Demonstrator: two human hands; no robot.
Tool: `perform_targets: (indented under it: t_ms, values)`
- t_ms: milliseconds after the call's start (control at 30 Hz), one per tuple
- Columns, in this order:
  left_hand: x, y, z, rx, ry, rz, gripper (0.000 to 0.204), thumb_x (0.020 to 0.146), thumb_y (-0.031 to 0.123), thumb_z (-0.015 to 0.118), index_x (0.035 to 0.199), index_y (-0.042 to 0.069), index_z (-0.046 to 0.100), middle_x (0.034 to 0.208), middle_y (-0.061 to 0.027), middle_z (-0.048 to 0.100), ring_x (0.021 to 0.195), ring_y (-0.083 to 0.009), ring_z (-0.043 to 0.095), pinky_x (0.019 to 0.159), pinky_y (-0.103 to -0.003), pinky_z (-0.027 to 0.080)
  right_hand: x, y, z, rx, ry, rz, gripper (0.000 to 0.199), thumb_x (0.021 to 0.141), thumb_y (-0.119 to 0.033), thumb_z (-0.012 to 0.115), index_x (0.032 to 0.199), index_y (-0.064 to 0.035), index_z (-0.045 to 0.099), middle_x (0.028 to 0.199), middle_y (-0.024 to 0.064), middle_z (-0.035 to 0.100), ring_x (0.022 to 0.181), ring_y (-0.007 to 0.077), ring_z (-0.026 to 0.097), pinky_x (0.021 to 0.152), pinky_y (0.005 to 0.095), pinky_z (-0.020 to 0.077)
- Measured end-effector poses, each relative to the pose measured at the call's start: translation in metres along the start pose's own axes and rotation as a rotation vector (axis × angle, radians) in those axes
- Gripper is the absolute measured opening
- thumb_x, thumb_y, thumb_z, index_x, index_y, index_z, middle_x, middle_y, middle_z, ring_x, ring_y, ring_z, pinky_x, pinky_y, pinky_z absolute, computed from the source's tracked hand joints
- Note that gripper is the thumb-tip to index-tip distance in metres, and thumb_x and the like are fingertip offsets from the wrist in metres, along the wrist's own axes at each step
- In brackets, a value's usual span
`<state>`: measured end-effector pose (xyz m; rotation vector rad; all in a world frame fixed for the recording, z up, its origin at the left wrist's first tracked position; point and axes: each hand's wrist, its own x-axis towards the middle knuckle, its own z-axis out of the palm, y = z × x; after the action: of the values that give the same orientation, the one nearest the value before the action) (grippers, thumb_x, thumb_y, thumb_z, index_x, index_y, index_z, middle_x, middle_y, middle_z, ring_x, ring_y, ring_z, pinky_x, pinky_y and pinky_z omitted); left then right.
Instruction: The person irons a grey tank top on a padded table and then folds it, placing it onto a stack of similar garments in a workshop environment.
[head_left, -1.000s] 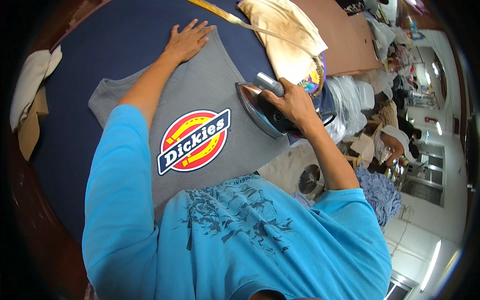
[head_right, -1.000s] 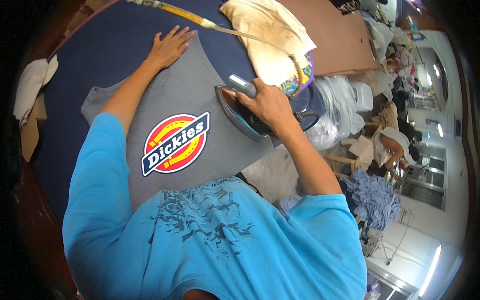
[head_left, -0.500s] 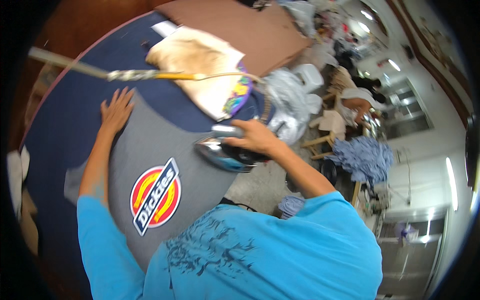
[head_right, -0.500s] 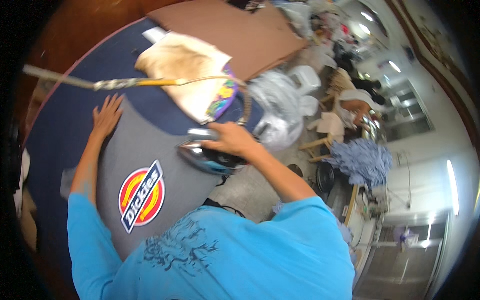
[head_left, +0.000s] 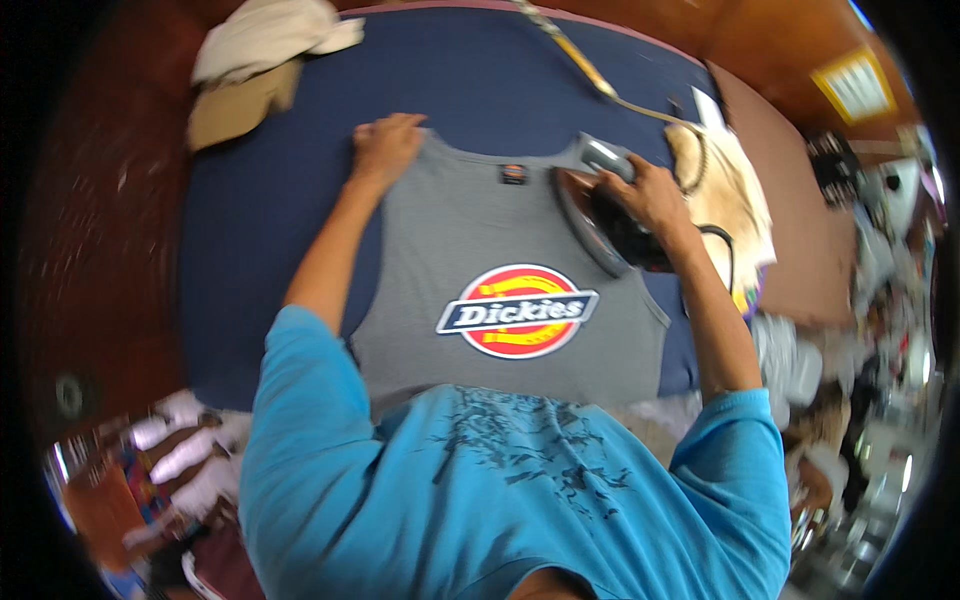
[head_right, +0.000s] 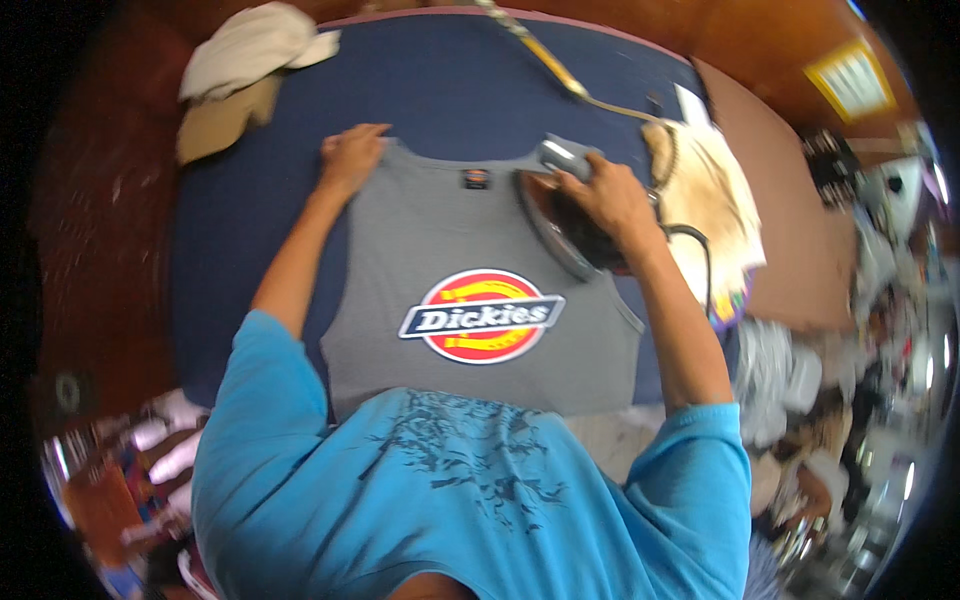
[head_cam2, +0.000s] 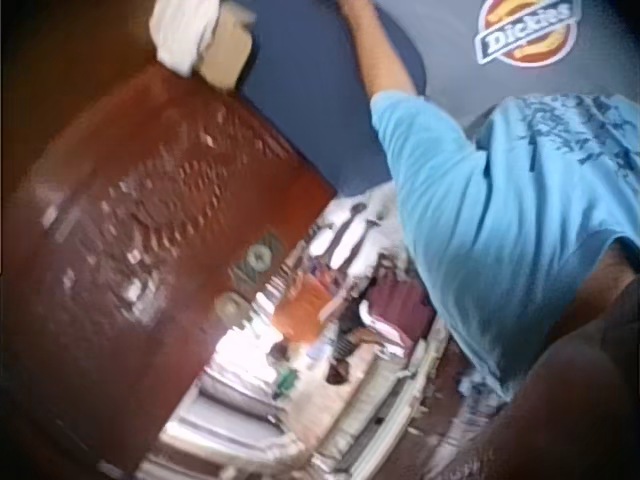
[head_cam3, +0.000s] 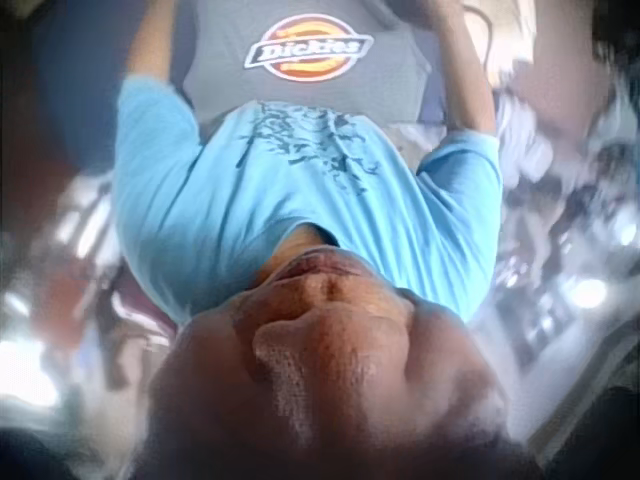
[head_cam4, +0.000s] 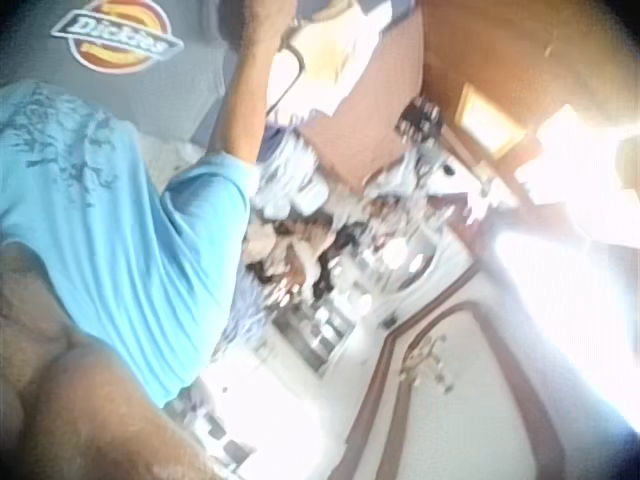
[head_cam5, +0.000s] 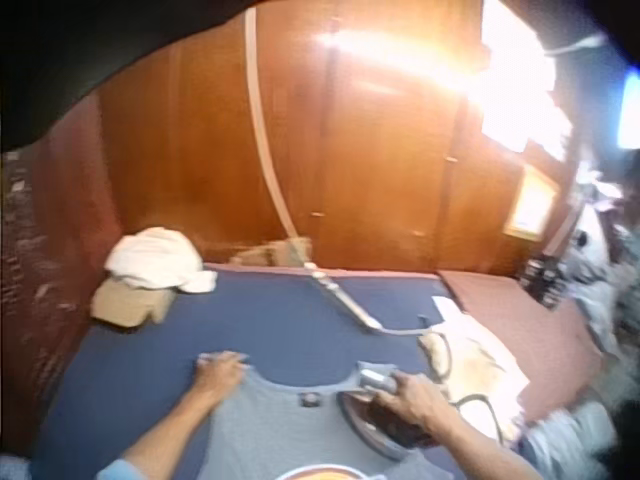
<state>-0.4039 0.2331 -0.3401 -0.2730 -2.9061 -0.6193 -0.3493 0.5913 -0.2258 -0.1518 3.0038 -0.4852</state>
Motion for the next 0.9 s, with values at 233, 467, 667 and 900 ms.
perform_targets:
  t_ms: [233,467,667,900]
  values:
    - [0.007,0.006,0.016,-0.023,-0.034,-0.013,0.034,0.086,0.039,0.049,0.098,0.010,0.064,0.101,-0.0061,0.061,0.100,-0.0226,0.056,0.090,-0.041,0.035,0.050,-0.010,0.009,-0.036,0.018,-0.041,0.055,0.079,-0.046,0.055,0.098,0.0061,0.060,0.087,0.0306,0.060,0.090,0.0418,0.059,0.076,0.0441,0.0461]
    - [0.016,-0.022,0.025,0.030,0.010,0.072,0.032,0.086,0.040,0.052,0.091,0.009,0.060,0.090,-0.0088,0.064,0.085,-0.0271,0.060,0.078,-0.040,0.041,0.048,-0.016,0.007,-0.043,0.010,-0.079,0.054,0.078,-0.047,0.057,0.099,0.0031,0.061,0.084,0.0288,0.061,0.086,0.0414,0.060,0.075,0.0422,0.0462]
    - [0.023,-0.020,0.030,0.119,0.117,0.117,0.035,0.087,0.043,0.050,0.089,0.010,0.059,0.087,-0.0044,0.062,0.089,-0.0216,0.057,0.081,-0.036,0.038,0.053,-0.035,0.005,0.029,-0.142,-0.286,0.060,0.077,-0.046,0.059,0.107,0.0052,0.059,0.088,0.0256,0.063,0.084,0.0359,0.063,0.076,0.0388,0.0484]
    - [0.022,-0.022,0.030,0.069,0.113,0.100,0.034,0.086,0.045,0.051,0.087,0.011,0.059,0.085,-0.0031,0.060,0.087,-0.0204,0.057,0.081,-0.036,0.037,0.070,-0.120,0.034,-0.028,-0.211,-0.278,0.052,0.079,-0.047,0.057,0.102,-0.0008,0.063,0.077,0.0209,0.065,0.072,0.0331,0.066,0.069,0.0390,0.0517]
